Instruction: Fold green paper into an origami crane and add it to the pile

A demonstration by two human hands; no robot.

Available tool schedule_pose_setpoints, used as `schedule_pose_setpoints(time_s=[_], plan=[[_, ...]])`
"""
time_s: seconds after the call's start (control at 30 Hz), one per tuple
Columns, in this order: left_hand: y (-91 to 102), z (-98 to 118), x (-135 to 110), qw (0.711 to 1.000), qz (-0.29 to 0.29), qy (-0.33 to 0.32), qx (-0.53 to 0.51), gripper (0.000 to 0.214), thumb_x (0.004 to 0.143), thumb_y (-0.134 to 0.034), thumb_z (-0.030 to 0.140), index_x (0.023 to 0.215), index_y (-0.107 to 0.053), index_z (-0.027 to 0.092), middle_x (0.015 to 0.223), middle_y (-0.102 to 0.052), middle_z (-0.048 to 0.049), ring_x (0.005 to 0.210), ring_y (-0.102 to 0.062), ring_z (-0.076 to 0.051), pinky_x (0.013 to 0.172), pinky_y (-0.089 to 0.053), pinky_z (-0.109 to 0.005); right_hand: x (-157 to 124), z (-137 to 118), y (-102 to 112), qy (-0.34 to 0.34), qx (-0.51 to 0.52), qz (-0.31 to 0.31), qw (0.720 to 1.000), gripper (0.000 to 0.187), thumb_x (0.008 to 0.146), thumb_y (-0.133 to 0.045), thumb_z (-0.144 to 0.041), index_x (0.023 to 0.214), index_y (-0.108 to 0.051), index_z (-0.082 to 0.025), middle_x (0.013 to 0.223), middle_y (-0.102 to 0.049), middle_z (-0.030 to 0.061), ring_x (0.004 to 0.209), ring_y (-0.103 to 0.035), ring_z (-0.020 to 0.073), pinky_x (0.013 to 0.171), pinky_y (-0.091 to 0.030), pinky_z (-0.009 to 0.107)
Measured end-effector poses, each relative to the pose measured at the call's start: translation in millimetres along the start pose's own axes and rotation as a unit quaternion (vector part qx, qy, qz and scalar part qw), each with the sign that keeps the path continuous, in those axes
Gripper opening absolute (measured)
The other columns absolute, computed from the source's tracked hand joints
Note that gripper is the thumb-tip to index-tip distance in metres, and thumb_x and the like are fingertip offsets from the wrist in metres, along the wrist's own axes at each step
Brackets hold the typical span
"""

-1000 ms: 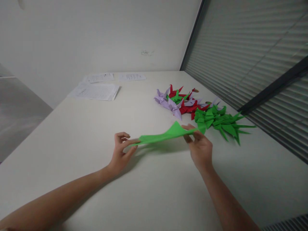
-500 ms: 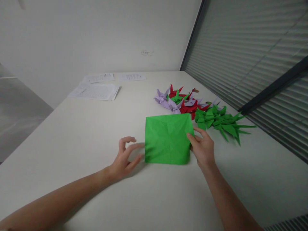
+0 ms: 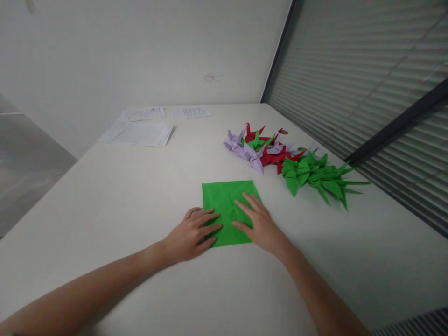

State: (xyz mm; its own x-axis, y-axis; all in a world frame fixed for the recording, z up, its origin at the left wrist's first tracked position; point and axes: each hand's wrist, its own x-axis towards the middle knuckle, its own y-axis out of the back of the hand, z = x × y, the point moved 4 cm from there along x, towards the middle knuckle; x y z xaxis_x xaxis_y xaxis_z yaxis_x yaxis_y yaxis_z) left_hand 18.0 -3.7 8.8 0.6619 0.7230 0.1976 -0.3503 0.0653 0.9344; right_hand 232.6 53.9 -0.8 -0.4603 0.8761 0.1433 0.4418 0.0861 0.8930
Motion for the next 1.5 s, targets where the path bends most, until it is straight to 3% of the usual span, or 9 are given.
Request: schedule_pose_setpoints(time_s=[0.07, 0.2, 0.87, 0.93, 1.03, 1.13, 1.3, 1.5], plan=[[0.1, 0, 0, 1.000, 0.002, 0.000, -0.002, 0.036, 0.095, -0.051, 0.030, 0.130, -0.058, 0.023, 0.142, -0.053, -0.0115, 0.136, -0.044, -0.028, 0.109, -0.032, -0.052, -2, -2, -5, -0.005, -0.013, -0.050, 0.999, 0.064, 0.087, -0.059, -0.051, 0.143, -0.049, -0.022, 0.157, -0.033, 0.0137, 0.147, -0.022, 0.0345, 0.115, -0.029, 0.056], [0.8, 1, 1, 1.000, 0.009, -0.003, -0.008, 0.036, 0.095, -0.052, 0.029, 0.129, -0.058, 0.023, 0.140, -0.054, -0.0120, 0.135, -0.045, -0.029, 0.108, -0.035, -0.051, -2, -3, -2, -0.011, -0.017, -0.075, 0.997, 0.063, 0.089, -0.057, -0.048, 0.145, -0.046, -0.021, 0.158, -0.030, 0.0132, 0.148, -0.020, 0.0326, 0.117, -0.027, 0.054], [1.5, 1, 1, 1.000, 0.011, -0.008, -0.006, 0.036, 0.095, -0.052, 0.030, 0.129, -0.058, 0.022, 0.140, -0.055, -0.0120, 0.134, -0.046, -0.029, 0.108, -0.036, -0.052, -2, 2, -1, 0.010, -0.014, -0.080, 0.997, 0.062, 0.090, -0.057, -0.046, 0.146, -0.045, -0.022, 0.157, -0.032, 0.0129, 0.147, -0.023, 0.0338, 0.116, -0.029, 0.056], [1.9, 1, 1, 1.000, 0.013, -0.007, -0.007, 0.036, 0.094, -0.053, 0.029, 0.129, -0.059, 0.023, 0.140, -0.055, -0.0119, 0.134, -0.046, -0.029, 0.108, -0.036, -0.051, -1, 1, -1, 0.010, -0.012, -0.064, 0.998, 0.060, 0.090, -0.056, -0.047, 0.144, -0.048, -0.022, 0.156, -0.034, 0.0130, 0.146, -0.025, 0.0341, 0.115, -0.029, 0.057], [3.0, 2, 1, 1.000, 0.016, -0.007, -0.012, 0.035, 0.094, -0.053, 0.029, 0.128, -0.060, 0.023, 0.139, -0.056, -0.0119, 0.133, -0.047, -0.029, 0.107, -0.037, -0.051, 0, -8, 2, 0.013, -0.019, 0.012, 1.000, 0.058, 0.093, -0.051, -0.049, 0.142, -0.050, -0.019, 0.156, -0.034, 0.0140, 0.147, -0.024, 0.0328, 0.117, -0.024, 0.058], [3.6, 2, 2, 1.000, 0.015, -0.010, -0.012, 0.037, 0.094, -0.053, 0.028, 0.130, -0.058, 0.022, 0.138, -0.056, -0.0122, 0.133, -0.048, -0.030, 0.107, -0.037, -0.052, 0, -28, 1, 0.053, -0.027, 0.053, 0.997, 0.060, 0.097, -0.040, -0.049, 0.147, -0.042, -0.015, 0.159, -0.028, 0.0133, 0.149, -0.017, 0.0284, 0.120, -0.018, 0.055], [3.9, 3, 3, 0.999, 0.035, -0.001, -0.009, 0.031, 0.091, -0.056, 0.030, 0.121, -0.063, 0.024, 0.129, -0.062, -0.0097, 0.125, -0.055, -0.028, 0.104, -0.040, -0.049, -2, -52, -18, 0.095, -0.044, -0.029, 0.994, 0.063, 0.099, -0.031, -0.054, 0.151, -0.033, -0.019, 0.161, -0.022, 0.0110, 0.150, -0.014, 0.0282, 0.119, -0.020, 0.056], [2.0, 2, 2, 0.999, 0.046, 0.011, 0.007, 0.032, 0.090, -0.058, 0.033, 0.120, -0.064, 0.025, 0.124, -0.065, -0.0083, 0.116, -0.058, -0.028, 0.102, -0.042, -0.050, 0, -39, -22, 0.047, -0.102, -0.085, 0.990, 0.069, 0.096, -0.028, -0.063, 0.151, -0.034, -0.022, 0.161, -0.021, 0.0117, 0.149, -0.018, 0.0310, 0.118, -0.017, 0.058]])
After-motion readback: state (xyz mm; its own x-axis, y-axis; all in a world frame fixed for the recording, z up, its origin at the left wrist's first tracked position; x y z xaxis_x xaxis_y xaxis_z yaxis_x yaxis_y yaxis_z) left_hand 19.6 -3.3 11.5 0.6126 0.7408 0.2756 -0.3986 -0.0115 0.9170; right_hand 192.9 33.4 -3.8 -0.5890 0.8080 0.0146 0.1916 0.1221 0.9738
